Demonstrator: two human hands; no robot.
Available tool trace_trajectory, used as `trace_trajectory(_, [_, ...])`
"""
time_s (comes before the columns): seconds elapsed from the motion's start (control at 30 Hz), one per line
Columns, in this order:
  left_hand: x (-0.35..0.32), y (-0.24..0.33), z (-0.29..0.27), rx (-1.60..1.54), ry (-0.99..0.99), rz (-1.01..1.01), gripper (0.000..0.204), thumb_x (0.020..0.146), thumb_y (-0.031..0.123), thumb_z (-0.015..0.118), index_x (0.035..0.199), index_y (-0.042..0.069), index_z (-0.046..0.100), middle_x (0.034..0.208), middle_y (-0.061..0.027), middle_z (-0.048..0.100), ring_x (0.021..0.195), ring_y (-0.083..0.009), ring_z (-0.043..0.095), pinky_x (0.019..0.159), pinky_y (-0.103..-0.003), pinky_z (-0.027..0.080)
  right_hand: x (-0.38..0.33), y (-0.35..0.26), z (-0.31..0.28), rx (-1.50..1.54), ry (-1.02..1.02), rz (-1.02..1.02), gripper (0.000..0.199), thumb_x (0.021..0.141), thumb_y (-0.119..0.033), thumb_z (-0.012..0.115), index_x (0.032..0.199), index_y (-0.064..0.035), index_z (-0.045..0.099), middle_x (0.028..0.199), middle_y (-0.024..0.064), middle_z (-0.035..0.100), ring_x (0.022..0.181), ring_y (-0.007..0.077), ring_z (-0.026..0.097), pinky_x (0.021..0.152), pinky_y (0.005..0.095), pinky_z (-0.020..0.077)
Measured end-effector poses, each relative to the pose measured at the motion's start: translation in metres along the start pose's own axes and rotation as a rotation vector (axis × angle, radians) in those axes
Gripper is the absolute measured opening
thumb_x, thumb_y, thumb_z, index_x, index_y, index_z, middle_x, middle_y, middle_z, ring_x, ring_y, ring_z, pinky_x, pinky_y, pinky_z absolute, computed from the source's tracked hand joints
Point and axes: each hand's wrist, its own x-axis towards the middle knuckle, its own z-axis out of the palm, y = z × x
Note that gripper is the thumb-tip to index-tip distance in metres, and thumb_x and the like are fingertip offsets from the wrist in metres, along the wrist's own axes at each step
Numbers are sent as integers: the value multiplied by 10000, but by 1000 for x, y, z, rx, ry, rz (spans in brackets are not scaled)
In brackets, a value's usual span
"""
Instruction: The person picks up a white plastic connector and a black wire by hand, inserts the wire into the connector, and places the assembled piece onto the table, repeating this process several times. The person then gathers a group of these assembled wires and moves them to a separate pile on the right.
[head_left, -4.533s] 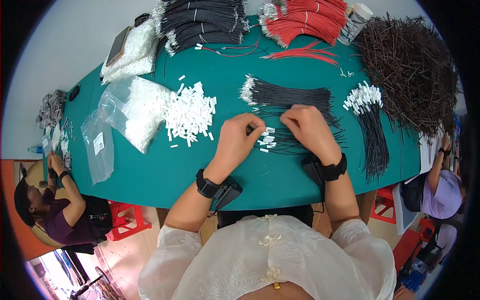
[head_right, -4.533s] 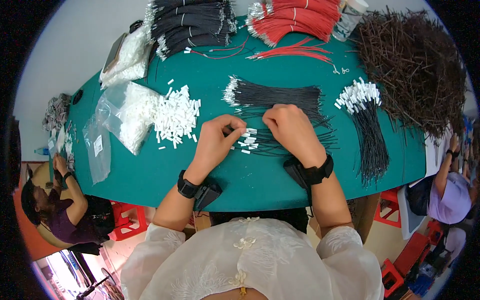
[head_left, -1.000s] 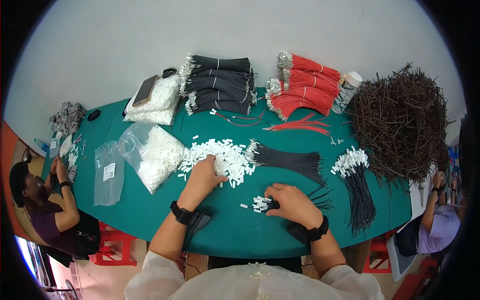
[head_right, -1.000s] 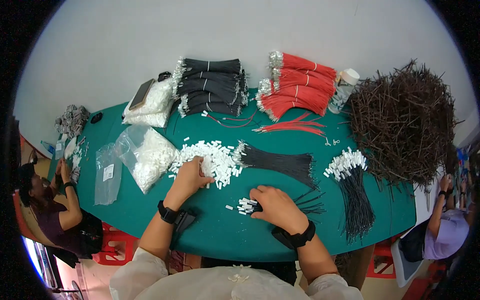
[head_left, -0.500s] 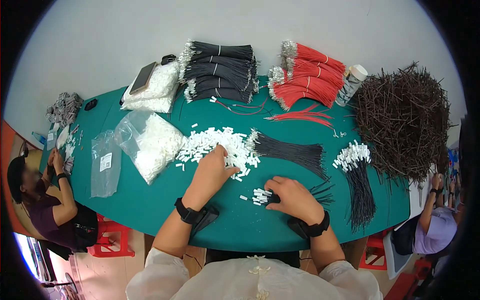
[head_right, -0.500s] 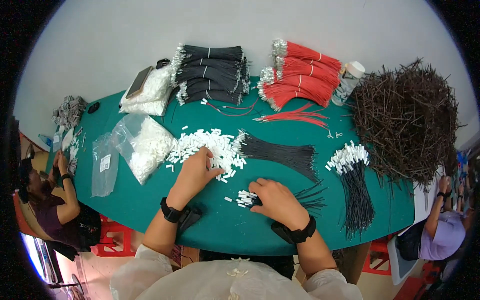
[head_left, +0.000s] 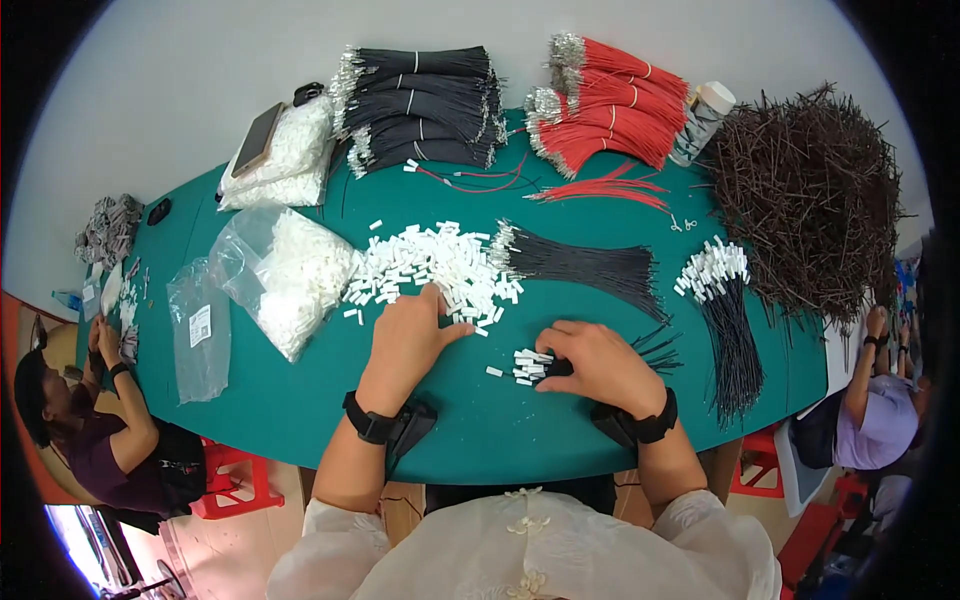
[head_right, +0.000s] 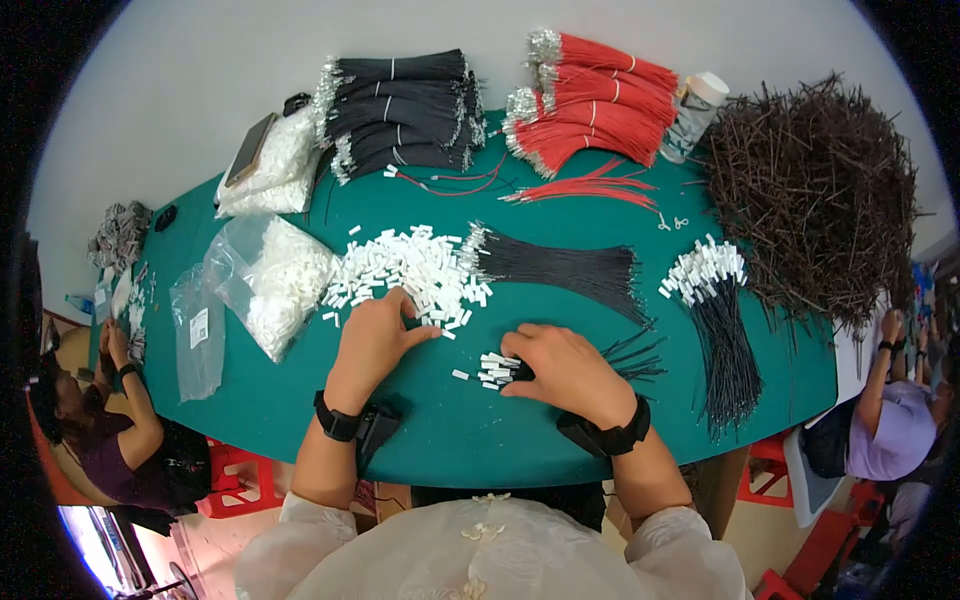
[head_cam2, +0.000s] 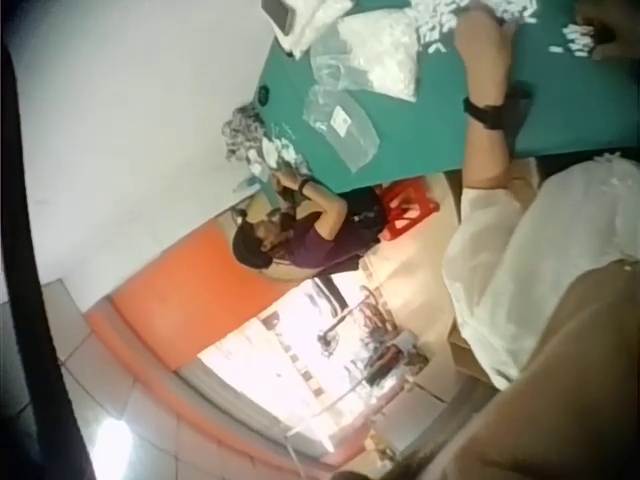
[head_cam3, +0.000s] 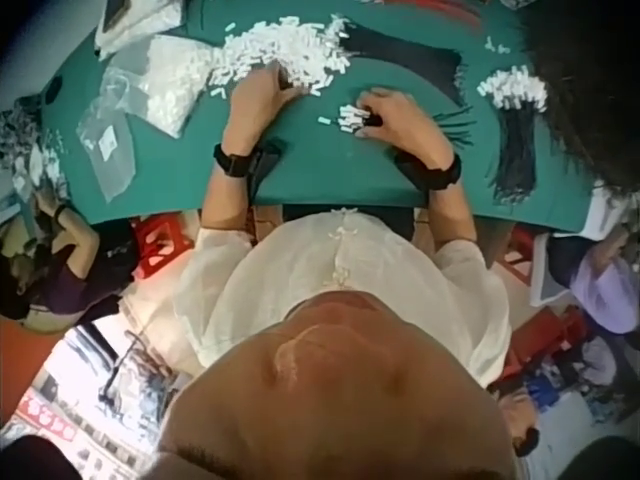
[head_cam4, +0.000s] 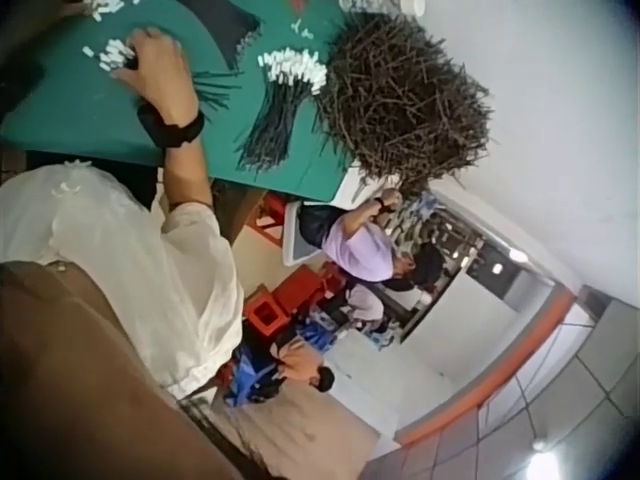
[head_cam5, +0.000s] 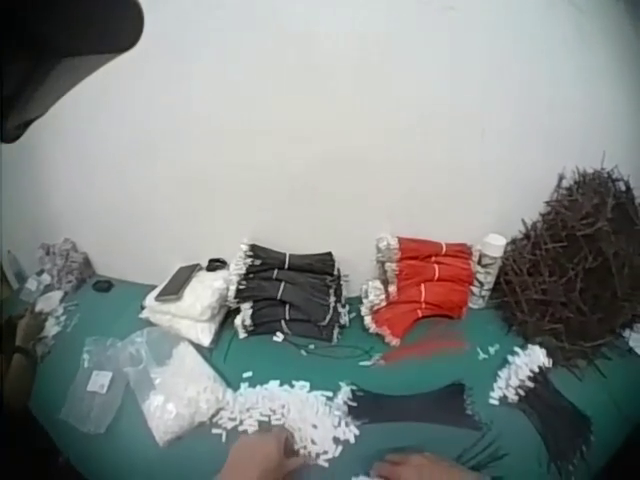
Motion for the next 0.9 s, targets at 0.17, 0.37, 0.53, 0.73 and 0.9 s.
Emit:
trace_trajectory(0.17, [2, 1, 1, -96, -60, -16, 362, 759, 265, 843, 923, 46, 607, 696, -111, 660, 709, -322, 669, 614, -437, 513, 3, 0, -3, 11, -5, 4, 368, 741, -214, 823, 1004, -46, 627, 940, 111, 622, 811, 342, 631, 720, 426, 505])
trace_trajectory(0.37, [5, 0, 8, -178, -23, 14, 303, 773, 199, 824, 932, 48, 615, 703, -114, 673, 692, -312, 670, 600, -417, 507, 3, 4, -17, -82, 277, -46, 362, 749, -176, 808, 1040, -42, 639, 947, 113, 615, 852, 343, 627, 753, 426, 516])
trace_trajectory(0.53, [1, -5, 15, -137, 51, 70, 244, 789, 147, 805, 936, 51, 636, 699, -101, 676, 644, -277, 664, 570, -378, 496, 33, 17, -35, -360, 458, -42, 338, 760, -128, 782, 1057, -40, 646, 956, 120, 612, 897, 344, 623, 772, 437, 518])
trace_trajectory(0.73, [3, 1, 16, -143, 97, 100, 195, 807, 129, 780, 927, 49, 648, 713, -111, 683, 638, -287, 665, 572, -392, 497, 55, 46, -17, -421, 388, 29, 253, 774, -91, 750, 1005, -34, 666, 937, 119, 620, 896, 345, 621, 758, 447, 512])
trace_trajectory(0.9, [4, 8, 8, -226, 186, 148, 137, 830, 118, 763, 892, 38, 671, 701, -96, 677, 595, -245, 650, 547, -350, 491, 53, 52, -16, -427, 443, 34, 143, 780, -66, 730, 905, -16, 680, 869, 110, 634, 875, 341, 623, 734, 442, 508])
